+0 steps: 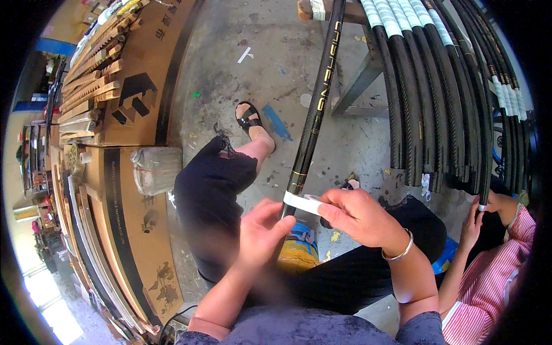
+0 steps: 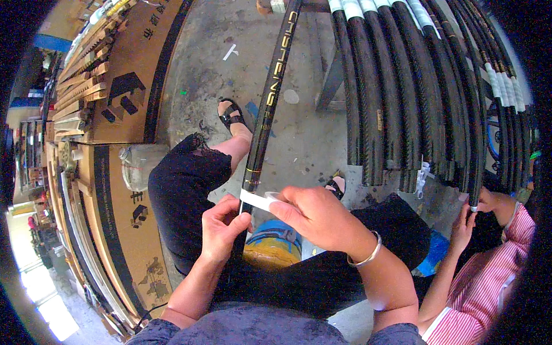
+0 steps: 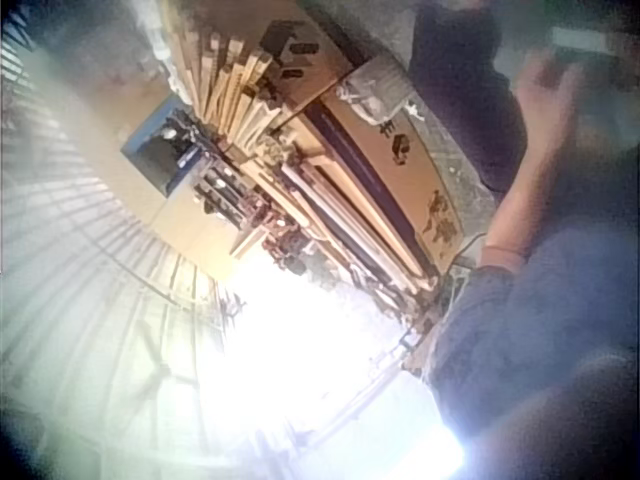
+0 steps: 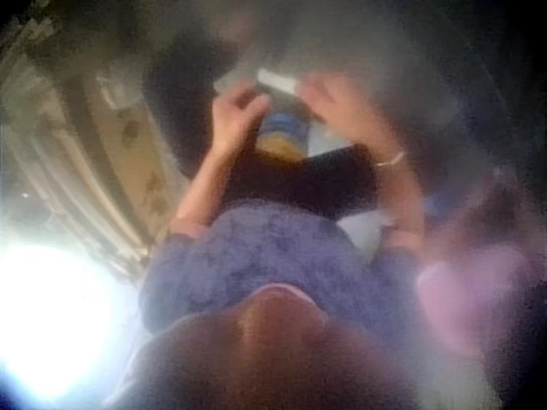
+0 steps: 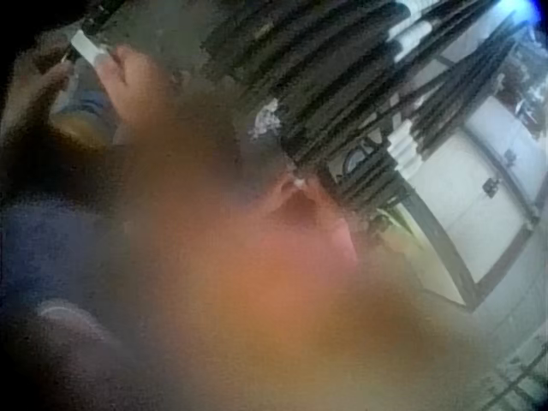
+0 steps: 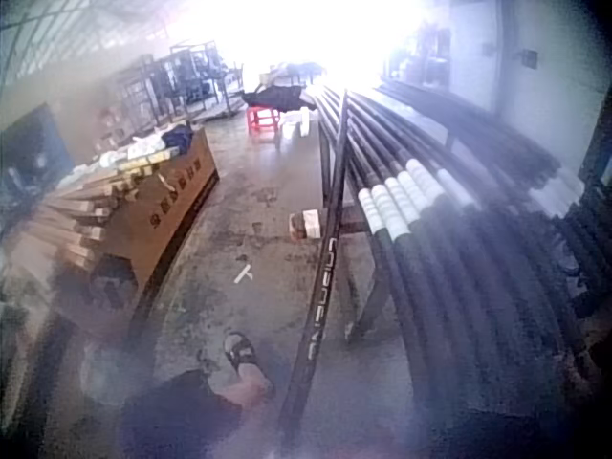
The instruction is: The person wraps white tape around the handle area of multiple black fishing rods, handling them one at a time and placing them back on a support rack.
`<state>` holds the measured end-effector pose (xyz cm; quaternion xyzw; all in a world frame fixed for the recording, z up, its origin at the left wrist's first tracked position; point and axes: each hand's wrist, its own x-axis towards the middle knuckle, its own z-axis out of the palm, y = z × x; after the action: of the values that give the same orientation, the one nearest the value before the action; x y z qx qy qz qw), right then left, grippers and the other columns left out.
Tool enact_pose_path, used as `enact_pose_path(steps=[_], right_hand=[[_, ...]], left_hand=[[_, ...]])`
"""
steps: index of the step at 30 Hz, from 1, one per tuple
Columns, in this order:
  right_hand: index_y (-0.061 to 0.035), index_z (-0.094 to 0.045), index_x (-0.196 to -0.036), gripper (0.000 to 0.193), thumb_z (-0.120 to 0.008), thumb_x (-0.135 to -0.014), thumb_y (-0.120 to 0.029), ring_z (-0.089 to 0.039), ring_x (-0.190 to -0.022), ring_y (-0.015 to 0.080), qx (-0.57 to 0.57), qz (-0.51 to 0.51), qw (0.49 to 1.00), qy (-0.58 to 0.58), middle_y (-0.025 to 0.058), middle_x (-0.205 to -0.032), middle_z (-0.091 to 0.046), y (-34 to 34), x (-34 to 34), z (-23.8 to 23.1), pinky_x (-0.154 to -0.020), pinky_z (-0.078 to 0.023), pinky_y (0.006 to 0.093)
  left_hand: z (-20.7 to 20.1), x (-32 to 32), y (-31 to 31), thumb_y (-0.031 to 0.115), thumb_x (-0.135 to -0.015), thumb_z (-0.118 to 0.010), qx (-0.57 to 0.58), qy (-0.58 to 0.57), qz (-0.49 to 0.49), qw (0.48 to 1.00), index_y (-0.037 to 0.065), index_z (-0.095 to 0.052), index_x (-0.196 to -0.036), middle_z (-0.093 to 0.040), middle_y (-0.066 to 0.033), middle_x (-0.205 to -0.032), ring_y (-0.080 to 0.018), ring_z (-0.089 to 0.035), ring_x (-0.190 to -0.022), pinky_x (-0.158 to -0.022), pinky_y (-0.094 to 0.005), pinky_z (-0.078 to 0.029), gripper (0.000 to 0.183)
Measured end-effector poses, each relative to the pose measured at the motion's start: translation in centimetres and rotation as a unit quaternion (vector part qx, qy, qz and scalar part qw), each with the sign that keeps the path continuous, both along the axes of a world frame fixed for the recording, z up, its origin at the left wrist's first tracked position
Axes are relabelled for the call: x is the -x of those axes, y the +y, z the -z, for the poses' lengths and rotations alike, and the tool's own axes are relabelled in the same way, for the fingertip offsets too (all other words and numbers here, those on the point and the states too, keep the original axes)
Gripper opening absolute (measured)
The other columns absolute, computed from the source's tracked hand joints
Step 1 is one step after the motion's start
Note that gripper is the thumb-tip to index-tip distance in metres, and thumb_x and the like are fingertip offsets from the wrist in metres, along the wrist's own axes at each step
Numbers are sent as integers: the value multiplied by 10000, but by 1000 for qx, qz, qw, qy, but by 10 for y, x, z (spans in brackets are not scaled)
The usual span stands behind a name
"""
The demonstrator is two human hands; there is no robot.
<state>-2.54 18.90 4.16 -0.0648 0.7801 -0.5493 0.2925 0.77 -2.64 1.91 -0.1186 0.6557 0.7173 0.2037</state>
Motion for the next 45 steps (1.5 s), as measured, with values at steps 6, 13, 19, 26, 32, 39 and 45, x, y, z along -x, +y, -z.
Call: enact_pose_path(steps=[6, 13, 19, 26, 32, 39, 45], right_hand=[[30, -614, -928, 299, -527, -955, -255, -467, -561, 97, -10, -29, 999, -32, 34, -608, -519, 1, 3, -3, -520, -389, 274], [37, -613, -929, 291, -525, -952, -239, -473, -556, 105, -3, -26, 999, -36, 41, -607, -526, 0, 2, -2, -517, -390, 276], [42, -620, -933, 296, -524, -951, -237, -494, -565, 111, -11, -30, 999, -12, 53, -619, -549, -1, 2, 2, -524, -400, 279], [25, -610, -867, 350, -532, -939, -309, -541, -557, 268, -4, -13, 1000, 4, 164, -617, -542, -4, 2, 2, -525, -408, 365], [18, -616, -853, 389, -531, -933, -353, -565, -556, 339, 5, -5, 1000, -1, 215, -621, -544, -5, 2, 2, -525, -410, 403], [18, -616, -847, 398, -528, -933, -360, -569, -561, 347, 4, -8, 1000, 13, 213, -622, -552, -7, 2, 7, -529, -411, 411], [18, -622, -814, 444, -530, -923, -402, -574, -570, 370, -25, -23, 999, -6, 223, -617, -555, -10, 6, 2, -540, -417, 424]], left_hand=[[-3, 2, 1, 102, -832, -664, -5, -8, -1, 1000, -72, -631, -935, -515, -34, -840, -126, -589, -683, -638, -248, -486, 204], [1, -1, -2, 213, -851, -695, -27, -8, -3, 1000, -57, -615, -993, -553, -43, -852, -140, -608, -687, -637, -263, -502, 316], [1, -3, -2, 269, -856, -698, -42, -28, -15, 999, -49, -610, -1020, -615, -53, -855, -143, -615, -697, -638, -272, -512, 369], [1, -4, -2, 295, -884, -663, -40, -25, -9, 999, -53, -610, -1035, -629, -58, -844, -135, -610, -692, -636, -272, -511, 383], [3, -4, -4, 315, -902, -635, -39, -23, 3, 999, -57, -607, -1050, -632, -65, -834, -135, -609, -685, -634, -271, -510, 402], [4, -5, -6, 350, -903, -627, -52, -38, 11, 998, -62, -597, -1073, -636, -81, -797, -151, -608, -646, -611, -284, -516, 447], [9, -7, -8, 378, -902, -621, -67, -43, 8, 997, -61, -585, -1093, -635, -83, -802, -152, -605, -641, -601, -284, -516, 480]])
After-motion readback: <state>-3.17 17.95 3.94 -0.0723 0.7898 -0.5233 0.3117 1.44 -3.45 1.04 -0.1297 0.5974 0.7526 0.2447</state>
